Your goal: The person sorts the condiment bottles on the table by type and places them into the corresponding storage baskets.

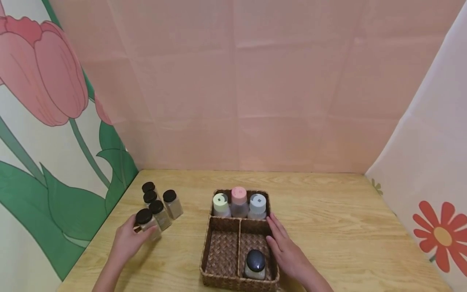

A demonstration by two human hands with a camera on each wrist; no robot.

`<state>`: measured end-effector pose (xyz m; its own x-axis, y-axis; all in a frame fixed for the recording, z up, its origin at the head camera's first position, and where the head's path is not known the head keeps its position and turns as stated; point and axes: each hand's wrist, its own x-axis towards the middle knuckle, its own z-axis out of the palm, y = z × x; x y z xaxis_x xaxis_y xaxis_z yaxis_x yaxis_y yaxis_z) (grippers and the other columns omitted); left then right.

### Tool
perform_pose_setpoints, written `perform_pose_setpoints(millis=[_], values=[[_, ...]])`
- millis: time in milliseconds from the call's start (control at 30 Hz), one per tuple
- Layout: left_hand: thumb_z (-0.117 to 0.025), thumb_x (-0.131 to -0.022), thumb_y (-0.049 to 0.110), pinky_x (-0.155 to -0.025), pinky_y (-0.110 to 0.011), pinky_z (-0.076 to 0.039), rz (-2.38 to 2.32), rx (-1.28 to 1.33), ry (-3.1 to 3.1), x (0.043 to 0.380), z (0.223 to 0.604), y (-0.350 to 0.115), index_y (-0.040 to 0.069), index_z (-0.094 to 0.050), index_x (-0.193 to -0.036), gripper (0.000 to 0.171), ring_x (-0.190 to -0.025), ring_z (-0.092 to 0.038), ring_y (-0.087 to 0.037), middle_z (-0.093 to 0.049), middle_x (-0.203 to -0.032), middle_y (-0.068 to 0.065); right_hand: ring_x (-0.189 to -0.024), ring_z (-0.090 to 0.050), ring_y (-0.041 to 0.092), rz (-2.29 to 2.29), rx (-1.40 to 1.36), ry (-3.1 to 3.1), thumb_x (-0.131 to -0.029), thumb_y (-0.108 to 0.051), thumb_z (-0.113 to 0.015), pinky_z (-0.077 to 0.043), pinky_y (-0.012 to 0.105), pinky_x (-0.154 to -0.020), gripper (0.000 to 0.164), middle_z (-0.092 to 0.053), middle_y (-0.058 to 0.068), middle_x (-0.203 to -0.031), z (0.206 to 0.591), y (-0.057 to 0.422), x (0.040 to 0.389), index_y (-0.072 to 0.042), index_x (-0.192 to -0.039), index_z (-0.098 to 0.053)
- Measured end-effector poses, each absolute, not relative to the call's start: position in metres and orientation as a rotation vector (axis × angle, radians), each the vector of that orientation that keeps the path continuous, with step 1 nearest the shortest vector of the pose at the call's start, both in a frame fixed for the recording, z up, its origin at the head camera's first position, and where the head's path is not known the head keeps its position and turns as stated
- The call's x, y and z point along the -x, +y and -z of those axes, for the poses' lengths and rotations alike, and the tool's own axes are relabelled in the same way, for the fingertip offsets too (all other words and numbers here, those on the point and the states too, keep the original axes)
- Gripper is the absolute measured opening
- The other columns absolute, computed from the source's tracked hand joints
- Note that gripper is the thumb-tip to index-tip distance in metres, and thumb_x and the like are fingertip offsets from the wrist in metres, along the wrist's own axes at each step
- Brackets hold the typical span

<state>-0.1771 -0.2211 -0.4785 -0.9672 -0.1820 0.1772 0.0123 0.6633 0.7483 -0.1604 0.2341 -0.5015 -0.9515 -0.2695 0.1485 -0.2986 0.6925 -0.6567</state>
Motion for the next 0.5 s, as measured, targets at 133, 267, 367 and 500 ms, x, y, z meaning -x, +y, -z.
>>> perform_pose_setpoints(millis=[133,267,367,500], values=[[-0.076,-0.076,0.034,-0.083,-0.045,-0.052,1.174,-0.104,-2.638,0.175,0.466,-0.214,0.003,-0.054,-0.122,0.06,-0.102,-0.061,-0.032,-0.061,-0.116,-0.016,-0.139,-0.017,0.034,-1.134,-0.501,-2.831,-0.102,-0.035,-0.033,-0.003,-0.003,-0.092,0.055,-0.011,0.008,-0.156,0.5,0.235,0.161,-0.011,-0.15,-0.02],[-0.077,-0.076,0.031,-0.084,-0.045,-0.052,1.182,-0.091,-2.635,0.172,0.459,-0.207,0.003,-0.054,-0.121,0.058,-0.102,-0.061,-0.032,-0.061,-0.116,-0.016,-0.139,-0.017,0.035,-1.149,-0.512,-2.819,-0.102,-0.035,-0.033,-0.003,-0.004,-0.091,0.055,-0.011,0.009,-0.156,0.5,0.234,0.162,-0.01,-0.15,-0.02],[-0.078,-0.075,0.031,-0.084,-0.046,-0.052,1.186,-0.081,-2.624,0.171,0.456,-0.204,0.003,-0.054,-0.121,0.058,-0.102,-0.062,-0.032,-0.062,-0.115,-0.015,-0.139,-0.016,0.036,-1.159,-0.509,-2.818,-0.102,-0.032,-0.034,-0.003,-0.004,-0.092,0.054,-0.011,0.009,-0.156,0.5,0.234,0.161,-0.01,-0.15,-0.02],[-0.078,-0.074,0.032,-0.084,-0.045,-0.052,1.184,-0.065,-2.613,0.17,0.455,-0.201,0.004,-0.055,-0.12,0.058,-0.102,-0.062,-0.03,-0.062,-0.114,-0.014,-0.139,-0.016,0.033,-1.136,-0.483,-2.844,-0.102,-0.031,-0.035,-0.011,0.007,-0.103,0.054,-0.011,0.008,-0.156,0.501,0.234,0.16,-0.011,-0.15,-0.02]])
